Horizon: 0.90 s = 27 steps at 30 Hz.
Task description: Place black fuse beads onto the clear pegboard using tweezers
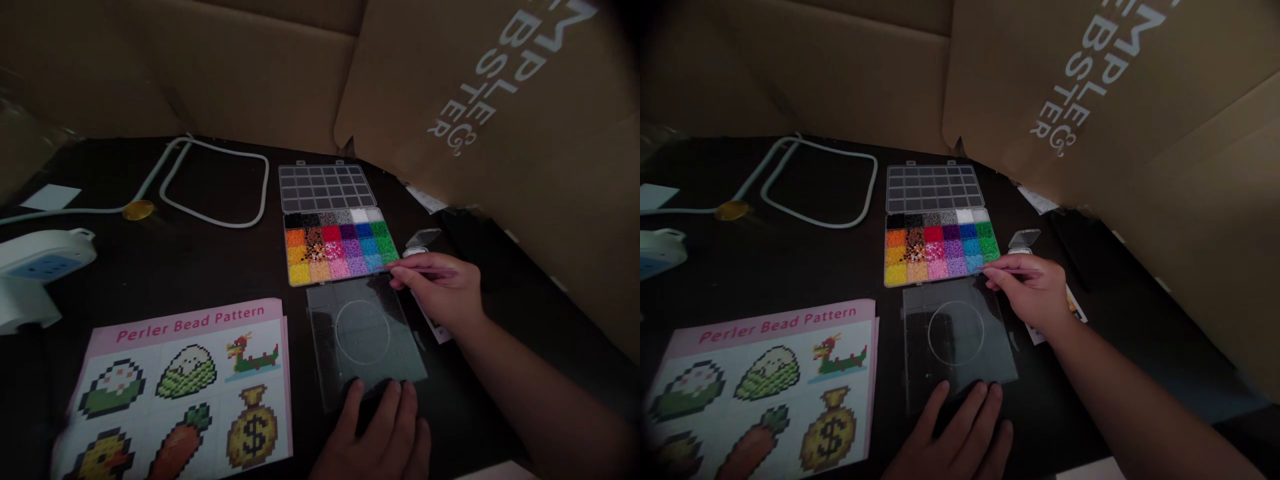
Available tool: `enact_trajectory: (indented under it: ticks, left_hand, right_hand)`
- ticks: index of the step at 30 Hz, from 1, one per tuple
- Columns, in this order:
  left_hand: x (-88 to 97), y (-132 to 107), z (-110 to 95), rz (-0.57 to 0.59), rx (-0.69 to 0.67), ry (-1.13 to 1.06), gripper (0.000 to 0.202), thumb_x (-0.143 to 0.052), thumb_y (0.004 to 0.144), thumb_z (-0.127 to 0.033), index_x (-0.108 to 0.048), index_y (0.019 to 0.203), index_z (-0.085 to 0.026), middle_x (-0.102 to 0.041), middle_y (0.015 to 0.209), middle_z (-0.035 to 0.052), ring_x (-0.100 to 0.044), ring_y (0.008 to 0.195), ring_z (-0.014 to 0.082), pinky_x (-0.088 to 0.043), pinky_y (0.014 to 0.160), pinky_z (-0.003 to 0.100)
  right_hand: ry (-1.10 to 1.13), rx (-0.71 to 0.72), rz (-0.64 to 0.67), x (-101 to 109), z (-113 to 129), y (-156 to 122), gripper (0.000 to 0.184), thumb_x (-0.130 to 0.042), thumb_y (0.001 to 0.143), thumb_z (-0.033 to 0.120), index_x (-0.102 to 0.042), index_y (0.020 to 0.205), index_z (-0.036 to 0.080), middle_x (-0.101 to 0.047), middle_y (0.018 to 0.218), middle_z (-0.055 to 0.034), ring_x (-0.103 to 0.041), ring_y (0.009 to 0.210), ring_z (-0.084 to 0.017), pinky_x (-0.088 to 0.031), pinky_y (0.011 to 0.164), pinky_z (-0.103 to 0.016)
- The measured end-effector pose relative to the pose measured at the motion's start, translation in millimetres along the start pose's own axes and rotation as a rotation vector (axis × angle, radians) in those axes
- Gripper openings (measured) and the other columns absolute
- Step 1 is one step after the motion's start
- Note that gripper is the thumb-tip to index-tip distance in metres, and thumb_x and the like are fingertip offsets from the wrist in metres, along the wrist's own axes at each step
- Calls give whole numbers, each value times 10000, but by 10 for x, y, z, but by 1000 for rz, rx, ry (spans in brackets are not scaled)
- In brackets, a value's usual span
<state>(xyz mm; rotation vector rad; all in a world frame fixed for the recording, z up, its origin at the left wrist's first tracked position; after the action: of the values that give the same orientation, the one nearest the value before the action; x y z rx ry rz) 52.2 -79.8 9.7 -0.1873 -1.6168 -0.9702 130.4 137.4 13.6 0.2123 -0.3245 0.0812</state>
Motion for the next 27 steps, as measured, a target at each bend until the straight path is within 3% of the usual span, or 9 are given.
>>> enact_trajectory:
  ticks: [8, 13, 21, 27]
  left_hand:
    - [4, 4, 4, -3, 4, 10, 287, -438, 1008, -336, -645, 1198, -278, -651, 1272, 43, -498, 1270, 231, -148, 1156, 563]
    - [16, 9, 1, -14, 3, 4, 278, -462, 997, -336, -651, 1191, -274, -659, 1258, 45, -508, 1255, 230, -111, 1168, 577]
    - [21, 8, 10, -3, -2, 18, 282, -454, 1002, -353, -639, 1201, -277, -651, 1273, 40, -503, 1267, 231, -197, 1149, 534]
    - [28, 18, 21, -23, 20, -4, 278, -444, 1003, -327, -663, 1167, -280, -665, 1247, 38, -508, 1254, 224, -133, 1160, 563]
  right_hand:
    - [12, -6, -7, -4, 11, 6, 35, -788, 766, 272, -771, 790, 253, -770, 769, -18, -719, 583, -150, -634, 556, -262]
    - [14, -5, -3, -11, 32, 15, 20, -783, 765, 256, -769, 779, 255, -763, 729, -7, -716, 570, -145, -635, 540, -245]
    - [44, -12, -41, 31, 9, 1, 68, -804, 745, 274, -767, 775, 225, -768, 756, -23, -716, 575, -147, -635, 547, -256]
    - [32, -13, -43, 30, 20, 10, 61, -804, 747, 264, -764, 773, 226, -764, 745, -26, -714, 572, -145, -630, 538, -244]
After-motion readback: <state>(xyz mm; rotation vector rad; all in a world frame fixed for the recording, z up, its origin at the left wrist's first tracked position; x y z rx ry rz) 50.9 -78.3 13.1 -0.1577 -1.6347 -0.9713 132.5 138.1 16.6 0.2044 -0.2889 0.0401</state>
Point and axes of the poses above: each hand's wrist, its own y-axis towards the middle knuckle, its own x-axis out of the back of the hand, z = x × y, the point moved 10 cm from there along y, towards the middle knuckle
